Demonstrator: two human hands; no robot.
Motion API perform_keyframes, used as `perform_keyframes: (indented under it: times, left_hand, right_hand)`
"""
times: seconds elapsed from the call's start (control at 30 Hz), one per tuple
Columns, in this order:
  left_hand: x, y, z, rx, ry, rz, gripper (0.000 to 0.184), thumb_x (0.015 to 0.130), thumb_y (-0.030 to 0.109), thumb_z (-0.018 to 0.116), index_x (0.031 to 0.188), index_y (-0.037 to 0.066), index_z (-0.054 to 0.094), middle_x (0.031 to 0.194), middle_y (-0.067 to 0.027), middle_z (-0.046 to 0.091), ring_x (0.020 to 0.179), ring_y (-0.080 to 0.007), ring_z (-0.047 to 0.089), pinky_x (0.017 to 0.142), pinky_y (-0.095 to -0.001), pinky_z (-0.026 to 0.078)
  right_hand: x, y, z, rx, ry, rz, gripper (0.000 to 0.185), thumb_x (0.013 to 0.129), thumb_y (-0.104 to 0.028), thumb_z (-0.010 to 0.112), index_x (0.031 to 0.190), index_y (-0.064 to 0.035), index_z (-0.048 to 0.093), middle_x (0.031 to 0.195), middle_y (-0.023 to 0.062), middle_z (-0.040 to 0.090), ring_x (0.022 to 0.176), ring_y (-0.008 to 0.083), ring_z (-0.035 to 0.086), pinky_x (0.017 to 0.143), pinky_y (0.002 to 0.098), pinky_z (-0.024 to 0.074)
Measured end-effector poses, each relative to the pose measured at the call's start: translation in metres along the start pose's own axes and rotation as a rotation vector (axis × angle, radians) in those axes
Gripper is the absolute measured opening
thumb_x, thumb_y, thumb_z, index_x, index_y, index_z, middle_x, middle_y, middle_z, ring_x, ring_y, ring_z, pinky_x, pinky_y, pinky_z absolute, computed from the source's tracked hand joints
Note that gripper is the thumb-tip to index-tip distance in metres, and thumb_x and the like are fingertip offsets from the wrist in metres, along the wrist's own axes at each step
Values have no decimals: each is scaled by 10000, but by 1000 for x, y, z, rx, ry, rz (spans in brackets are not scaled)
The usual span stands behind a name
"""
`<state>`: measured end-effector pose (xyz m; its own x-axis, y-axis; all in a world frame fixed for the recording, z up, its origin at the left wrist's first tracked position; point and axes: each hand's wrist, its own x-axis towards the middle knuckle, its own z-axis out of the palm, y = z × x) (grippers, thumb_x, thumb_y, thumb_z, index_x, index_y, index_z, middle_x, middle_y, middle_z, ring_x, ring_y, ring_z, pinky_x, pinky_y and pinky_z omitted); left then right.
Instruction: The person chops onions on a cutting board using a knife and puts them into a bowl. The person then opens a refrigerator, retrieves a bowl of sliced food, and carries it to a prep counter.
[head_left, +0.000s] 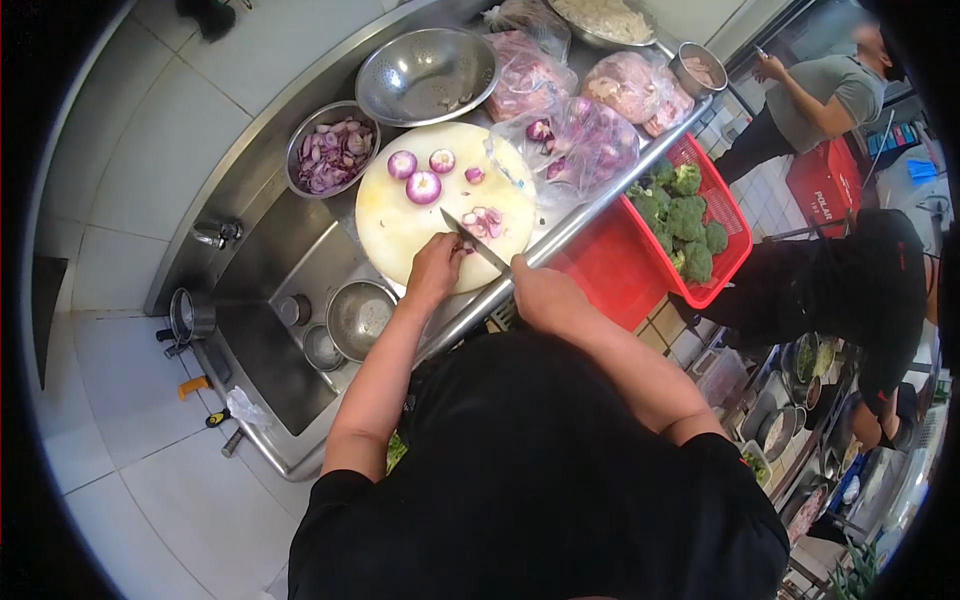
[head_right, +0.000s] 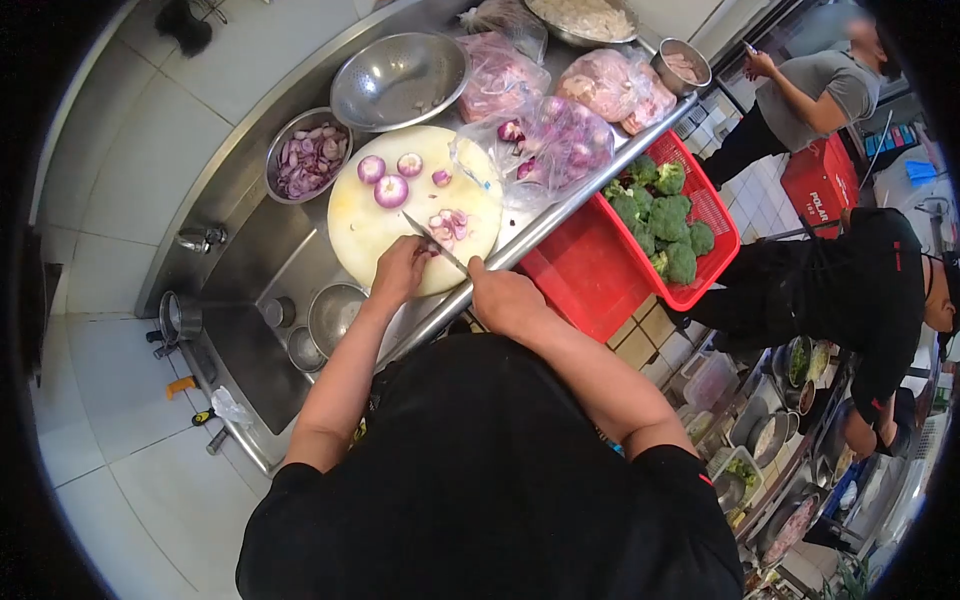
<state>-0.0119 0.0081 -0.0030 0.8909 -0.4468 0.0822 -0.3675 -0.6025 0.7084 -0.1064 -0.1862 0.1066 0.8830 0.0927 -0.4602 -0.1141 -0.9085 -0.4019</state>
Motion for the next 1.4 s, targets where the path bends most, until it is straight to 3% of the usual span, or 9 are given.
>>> perform_keyframes:
  times: [0.2,1.17,1.33,1.4]
  left_hand:
    - [-3,1,1,-61,13,-6,142,895,85,640,1018,12,635,1003,-192,641,941,-395,629,819,-450,511]
    - [-5,-10,9,6,104,54,111,876,57,647,974,6,663,952,-168,645,922,-368,624,825,-425,508]
    - [43,-9,-15,6,309,-96,142,909,89,623,1003,14,698,949,-158,676,865,-341,654,812,-406,516]
    - [82,-1,-21,-2,316,64,185,922,105,620,1067,19,697,975,-166,689,868,-341,667,813,-400,522]
  right_hand:
    - [0,2,3,-3,-15,17,225,940,-93,415,1125,27,461,909,284,682,899,443,682,767,552,527]
    - [1,21,20,62,-3,18,224,960,-134,418,1103,30,472,907,294,671,900,450,670,785,574,508]
    - [-10,26,6,135,82,7,249,973,-159,420,1115,38,475,878,304,661,895,470,655,779,586,492]
    - [-17,27,2,163,44,-32,279,976,-186,441,1140,38,474,870,313,654,899,487,643,788,597,480]
